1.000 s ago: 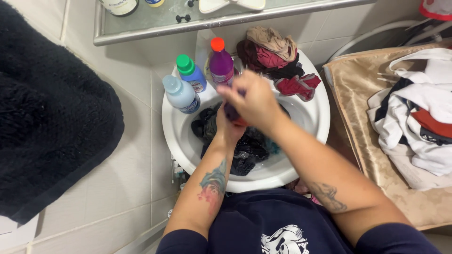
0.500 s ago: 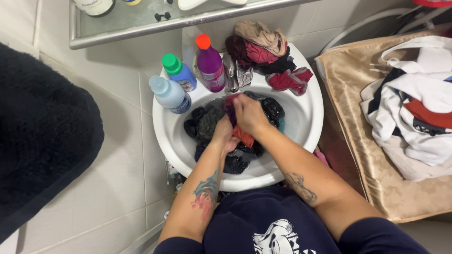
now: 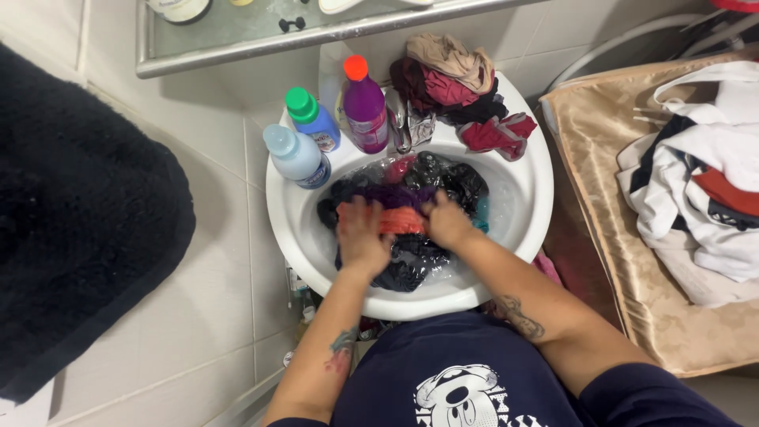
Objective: The person washes various garments by hand in a sink, scrubbing and rinsing them in soapy water. After washing each item, they place it on the counter next to the sink.
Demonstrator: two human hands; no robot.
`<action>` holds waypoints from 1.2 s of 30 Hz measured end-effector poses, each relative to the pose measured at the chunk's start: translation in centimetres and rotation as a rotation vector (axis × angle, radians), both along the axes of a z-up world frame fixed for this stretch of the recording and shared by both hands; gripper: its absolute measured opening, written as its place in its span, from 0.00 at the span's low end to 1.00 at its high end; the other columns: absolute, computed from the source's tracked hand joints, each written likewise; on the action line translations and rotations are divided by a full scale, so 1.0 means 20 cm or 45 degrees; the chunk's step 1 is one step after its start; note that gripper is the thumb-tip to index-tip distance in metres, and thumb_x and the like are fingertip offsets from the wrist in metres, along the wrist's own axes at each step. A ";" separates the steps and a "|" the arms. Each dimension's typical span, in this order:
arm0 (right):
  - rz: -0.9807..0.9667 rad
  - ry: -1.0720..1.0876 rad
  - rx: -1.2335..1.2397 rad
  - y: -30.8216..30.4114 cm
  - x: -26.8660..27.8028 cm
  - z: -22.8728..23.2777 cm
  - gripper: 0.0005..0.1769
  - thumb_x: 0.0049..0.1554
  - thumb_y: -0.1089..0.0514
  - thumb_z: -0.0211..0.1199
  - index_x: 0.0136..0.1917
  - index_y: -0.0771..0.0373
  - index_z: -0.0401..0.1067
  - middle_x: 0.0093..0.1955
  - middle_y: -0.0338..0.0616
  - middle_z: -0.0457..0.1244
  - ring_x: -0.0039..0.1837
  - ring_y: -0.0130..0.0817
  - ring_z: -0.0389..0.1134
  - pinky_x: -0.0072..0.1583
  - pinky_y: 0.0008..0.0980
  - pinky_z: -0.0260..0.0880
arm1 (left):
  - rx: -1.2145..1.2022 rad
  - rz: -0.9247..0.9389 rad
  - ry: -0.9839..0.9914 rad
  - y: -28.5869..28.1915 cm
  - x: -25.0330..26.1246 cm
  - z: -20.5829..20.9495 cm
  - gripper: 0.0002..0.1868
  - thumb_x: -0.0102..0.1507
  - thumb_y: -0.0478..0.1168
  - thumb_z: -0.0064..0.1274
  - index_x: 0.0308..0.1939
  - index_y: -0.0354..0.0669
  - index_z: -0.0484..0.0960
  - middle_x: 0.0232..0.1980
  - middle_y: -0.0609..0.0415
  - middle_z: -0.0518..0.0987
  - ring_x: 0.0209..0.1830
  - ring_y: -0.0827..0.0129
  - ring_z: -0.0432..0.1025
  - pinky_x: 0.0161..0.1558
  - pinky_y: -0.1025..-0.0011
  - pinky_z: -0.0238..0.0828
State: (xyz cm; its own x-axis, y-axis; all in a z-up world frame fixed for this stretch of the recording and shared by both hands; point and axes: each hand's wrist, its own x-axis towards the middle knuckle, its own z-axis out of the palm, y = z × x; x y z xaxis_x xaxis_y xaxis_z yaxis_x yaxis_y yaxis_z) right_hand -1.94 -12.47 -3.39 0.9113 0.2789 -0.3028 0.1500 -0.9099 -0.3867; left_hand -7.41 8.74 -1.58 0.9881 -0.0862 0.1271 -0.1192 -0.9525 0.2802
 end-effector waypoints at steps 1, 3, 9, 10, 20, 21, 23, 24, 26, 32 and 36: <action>0.045 -0.012 0.016 -0.01 0.00 -0.05 0.23 0.58 0.50 0.63 0.66 0.54 0.72 0.70 0.60 0.54 0.64 0.62 0.65 0.67 0.50 0.65 | 0.150 -0.169 -0.085 -0.02 -0.01 -0.01 0.43 0.55 0.58 0.57 0.71 0.47 0.64 0.77 0.37 0.56 0.76 0.34 0.54 0.67 0.33 0.36; 0.134 -0.037 0.048 -0.05 -0.01 -0.12 0.24 0.58 0.51 0.63 0.67 0.54 0.72 0.70 0.60 0.54 0.66 0.62 0.63 0.67 0.50 0.63 | 0.174 -0.223 0.278 -0.04 -0.03 0.01 0.39 0.62 0.60 0.54 0.72 0.50 0.62 0.77 0.43 0.57 0.80 0.43 0.47 0.72 0.33 0.25; -0.088 -0.064 0.492 0.03 0.07 0.22 0.19 0.49 0.57 0.70 0.55 0.60 0.78 0.54 0.54 0.70 0.55 0.50 0.73 0.60 0.41 0.72 | -0.051 -0.164 0.391 -0.13 0.06 0.32 0.59 0.48 0.60 0.67 0.78 0.42 0.60 0.74 0.42 0.64 0.78 0.50 0.51 0.77 0.41 0.26; -0.085 -0.160 0.622 0.06 0.09 0.34 0.16 0.50 0.58 0.70 0.53 0.62 0.78 0.50 0.53 0.71 0.53 0.47 0.74 0.59 0.40 0.72 | -0.266 -0.155 0.205 -0.14 0.07 0.32 0.67 0.40 0.59 0.72 0.78 0.40 0.59 0.72 0.39 0.63 0.76 0.49 0.51 0.75 0.44 0.27; -0.183 -0.391 1.363 -0.05 0.06 1.33 0.07 0.65 0.58 0.65 0.53 0.64 0.76 0.47 0.34 0.66 0.47 0.23 0.65 0.45 0.27 0.68 | -0.822 0.001 0.255 -0.11 0.28 0.01 0.18 0.56 0.45 0.68 0.48 0.44 0.87 0.46 0.49 0.89 0.60 0.57 0.78 0.71 0.52 0.52; -0.277 -0.297 1.444 -0.09 0.07 1.34 0.07 0.66 0.58 0.64 0.54 0.64 0.75 0.45 0.36 0.65 0.44 0.23 0.64 0.43 0.27 0.65 | -0.925 0.109 0.419 -0.08 0.28 0.04 0.20 0.56 0.46 0.68 0.49 0.43 0.86 0.44 0.49 0.87 0.55 0.58 0.79 0.63 0.58 0.63; -0.292 -0.189 1.546 -0.17 0.11 1.29 0.06 0.67 0.60 0.63 0.55 0.64 0.74 0.47 0.37 0.65 0.42 0.24 0.66 0.44 0.27 0.67 | -1.066 0.217 0.493 -0.03 0.27 0.11 0.23 0.53 0.41 0.66 0.51 0.41 0.83 0.43 0.49 0.85 0.48 0.60 0.81 0.53 0.65 0.75; -0.215 -0.178 1.566 -0.18 0.13 1.21 0.06 0.67 0.61 0.61 0.55 0.64 0.74 0.50 0.37 0.65 0.44 0.25 0.69 0.47 0.26 0.71 | -1.108 0.216 0.400 -0.01 0.25 0.14 0.24 0.50 0.36 0.64 0.51 0.41 0.82 0.43 0.48 0.85 0.46 0.60 0.81 0.50 0.66 0.76; -0.181 -0.187 1.404 -0.16 0.16 1.02 0.06 0.64 0.62 0.59 0.53 0.63 0.75 0.52 0.39 0.66 0.46 0.28 0.73 0.50 0.28 0.75 | -1.140 0.255 0.139 0.02 0.25 0.18 0.26 0.50 0.31 0.61 0.53 0.41 0.80 0.46 0.46 0.85 0.47 0.60 0.81 0.51 0.67 0.75; 0.219 -0.384 0.680 0.11 0.01 0.44 0.13 0.49 0.56 0.71 0.49 0.57 0.81 0.57 0.55 0.59 0.60 0.52 0.63 0.62 0.43 0.66 | -1.097 0.574 -0.214 0.19 0.25 0.12 0.32 0.60 0.28 0.51 0.69 0.46 0.70 0.64 0.38 0.74 0.65 0.48 0.71 0.69 0.61 0.64; 0.307 -0.288 0.139 0.27 -0.11 0.28 0.27 0.44 0.44 0.75 0.57 0.52 0.81 0.60 0.56 0.57 0.61 0.57 0.58 0.60 0.53 0.56 | -0.581 0.558 0.082 0.26 0.16 0.05 0.46 0.52 0.31 0.58 0.76 0.49 0.61 0.71 0.35 0.60 0.73 0.39 0.55 0.74 0.52 0.49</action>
State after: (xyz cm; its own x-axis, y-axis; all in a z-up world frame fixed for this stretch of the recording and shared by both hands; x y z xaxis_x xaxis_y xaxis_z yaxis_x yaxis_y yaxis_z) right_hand -4.23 -7.00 2.30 0.8560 0.5139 -0.0573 0.4485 -0.7930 -0.4124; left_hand -4.28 13.99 -0.68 0.9262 0.3769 -0.0057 0.2856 -0.6918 0.6633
